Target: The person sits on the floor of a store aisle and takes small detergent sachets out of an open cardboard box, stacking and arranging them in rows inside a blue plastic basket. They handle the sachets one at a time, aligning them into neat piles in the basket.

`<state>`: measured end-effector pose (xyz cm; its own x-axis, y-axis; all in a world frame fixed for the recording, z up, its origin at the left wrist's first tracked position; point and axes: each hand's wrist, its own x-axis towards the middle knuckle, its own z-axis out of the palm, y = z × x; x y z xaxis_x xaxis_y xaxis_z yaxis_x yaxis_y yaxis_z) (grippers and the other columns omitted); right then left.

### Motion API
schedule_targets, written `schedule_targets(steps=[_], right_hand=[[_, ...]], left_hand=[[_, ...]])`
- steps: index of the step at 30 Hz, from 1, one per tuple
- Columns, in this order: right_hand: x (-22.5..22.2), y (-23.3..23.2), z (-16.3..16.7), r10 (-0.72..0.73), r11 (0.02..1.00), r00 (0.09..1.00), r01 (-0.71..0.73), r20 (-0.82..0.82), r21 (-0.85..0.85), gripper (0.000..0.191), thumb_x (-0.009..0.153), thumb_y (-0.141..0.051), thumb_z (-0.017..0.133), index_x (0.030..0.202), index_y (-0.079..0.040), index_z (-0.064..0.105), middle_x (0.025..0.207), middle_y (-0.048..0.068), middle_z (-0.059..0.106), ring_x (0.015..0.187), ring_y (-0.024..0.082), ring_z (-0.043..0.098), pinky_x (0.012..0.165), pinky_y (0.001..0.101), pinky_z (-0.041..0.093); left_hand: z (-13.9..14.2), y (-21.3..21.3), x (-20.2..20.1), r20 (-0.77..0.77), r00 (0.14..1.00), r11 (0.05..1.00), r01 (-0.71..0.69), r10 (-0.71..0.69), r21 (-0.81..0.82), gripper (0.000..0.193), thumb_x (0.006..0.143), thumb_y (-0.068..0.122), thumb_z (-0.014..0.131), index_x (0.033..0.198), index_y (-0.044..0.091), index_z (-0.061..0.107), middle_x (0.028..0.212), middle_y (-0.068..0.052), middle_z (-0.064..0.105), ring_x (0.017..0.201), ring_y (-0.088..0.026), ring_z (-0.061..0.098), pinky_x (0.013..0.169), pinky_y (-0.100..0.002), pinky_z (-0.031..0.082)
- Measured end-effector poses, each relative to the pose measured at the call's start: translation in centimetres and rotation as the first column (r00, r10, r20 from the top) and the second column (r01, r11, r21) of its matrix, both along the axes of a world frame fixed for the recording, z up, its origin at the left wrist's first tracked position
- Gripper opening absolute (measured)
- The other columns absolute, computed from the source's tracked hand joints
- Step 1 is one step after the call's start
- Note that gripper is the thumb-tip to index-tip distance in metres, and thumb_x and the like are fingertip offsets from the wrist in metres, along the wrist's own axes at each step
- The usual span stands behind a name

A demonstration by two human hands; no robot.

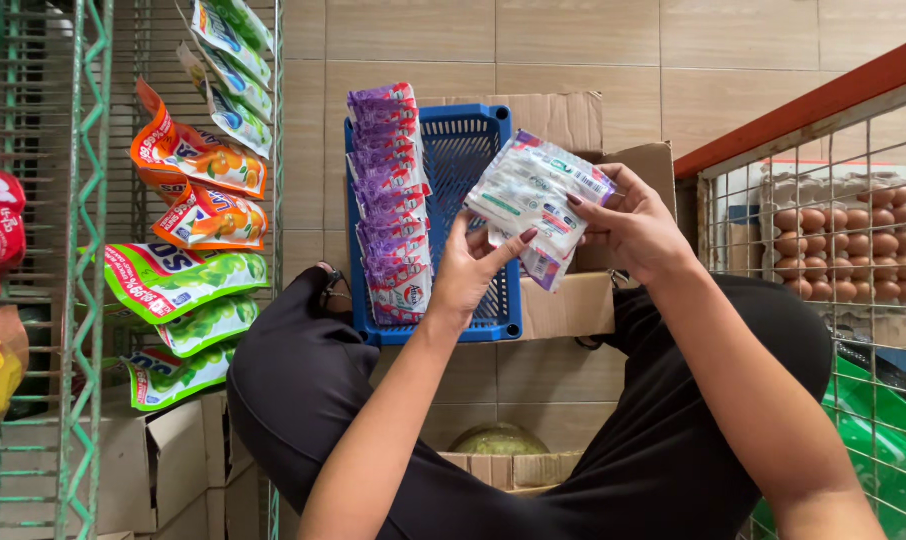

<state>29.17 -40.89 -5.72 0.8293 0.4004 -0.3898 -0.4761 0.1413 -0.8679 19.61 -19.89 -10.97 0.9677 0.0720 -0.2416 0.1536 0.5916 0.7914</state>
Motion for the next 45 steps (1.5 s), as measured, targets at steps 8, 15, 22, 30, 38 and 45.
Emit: schedule_targets(steps=[8, 15, 22, 30, 38, 45], right_hand=[[-0.6, 0.6, 0.2, -0.052, 0.999, 0.998, 0.052, -0.027, 0.003, 0.036, 0.094, -0.004, 0.072, 0.125, -0.009, 0.056, 0.109, 0.006, 0.073, 0.091, 0.014, 0.072, 0.073, 0.0295, 0.060], [-0.2, 0.5, 0.4, -0.092, 0.993, 0.995, 0.094, 0.037, -0.067, 0.034, 0.092, -0.001, 0.077, 0.122, -0.006, 0.062, 0.111, 0.006, 0.072, 0.097, 0.011, 0.070, 0.081, 0.0261, 0.055], [0.0, -0.3, 0.2, -0.118, 0.989, 0.987, 0.127, 0.113, -0.072, 0.031, 0.092, 0.001, 0.075, 0.119, -0.005, 0.061, 0.111, 0.006, 0.074, 0.103, 0.011, 0.070, 0.096, 0.0280, 0.056], [0.3, -0.8, 0.4, -0.151, 0.983, 0.972, 0.167, 0.180, -0.079, 0.030, 0.093, 0.005, 0.072, 0.119, -0.006, 0.061, 0.113, 0.006, 0.075, 0.105, 0.012, 0.072, 0.096, 0.0294, 0.058], [-0.4, -0.3, 1.9, -0.176, 0.966, 0.913, 0.232, 0.367, -0.113, 0.023, 0.097, 0.007, 0.073, 0.115, -0.003, 0.065, 0.112, 0.007, 0.075, 0.104, 0.010, 0.070, 0.095, 0.0272, 0.056], [-2.9, 2.2, 3.4, 0.295, 0.814, 0.543, 0.288, 0.786, -0.505, 0.024, 0.090, 0.010, 0.071, 0.108, -0.004, 0.071, 0.115, 0.007, 0.076, 0.107, 0.016, 0.070, 0.090, 0.0311, 0.056]], left_hand=[[-0.9, 0.3, -0.2, -0.151, 0.987, 0.995, -0.068, 0.057, -0.071, 0.071, 0.085, 0.011, 0.081, 0.144, 0.002, 0.043, 0.120, -0.010, 0.072, 0.104, -0.018, 0.072, 0.083, -0.033, 0.063], [-0.1, 0.8, 0.0, -0.131, 0.989, 0.996, -0.077, 0.071, -0.042, 0.069, 0.086, 0.009, 0.080, 0.145, 0.004, 0.046, 0.115, -0.010, 0.075, 0.101, -0.016, 0.072, 0.084, -0.033, 0.062], [-0.5, 1.1, -0.1, -0.111, 0.990, 0.996, -0.080, 0.083, 0.036, 0.061, 0.086, 0.008, 0.080, 0.141, 0.004, 0.055, 0.119, -0.007, 0.075, 0.105, -0.012, 0.071, 0.088, -0.029, 0.059], [-1.0, 1.1, 0.1, -0.194, 0.973, 0.992, -0.124, 0.124, 0.011, 0.041, 0.092, 0.014, 0.077, 0.130, 0.003, 0.066, 0.114, -0.006, 0.075, 0.100, -0.011, 0.071, 0.085, -0.029, 0.059], [-2.0, 1.7, 0.3, -0.209, 0.964, 0.986, -0.158, 0.167, 0.059, 0.034, 0.094, 0.019, 0.073, 0.126, 0.008, 0.069, 0.114, -0.001, 0.076, 0.097, -0.008, 0.070, 0.080, -0.025, 0.057], [-2.0, 1.7, 0.4, -0.259, 0.954, 0.987, -0.138, 0.154, 0.079, 0.029, 0.097, 0.024, 0.068, 0.122, 0.009, 0.070, 0.109, -0.001, 0.075, 0.094, -0.009, 0.068, 0.081, -0.028, 0.054]])
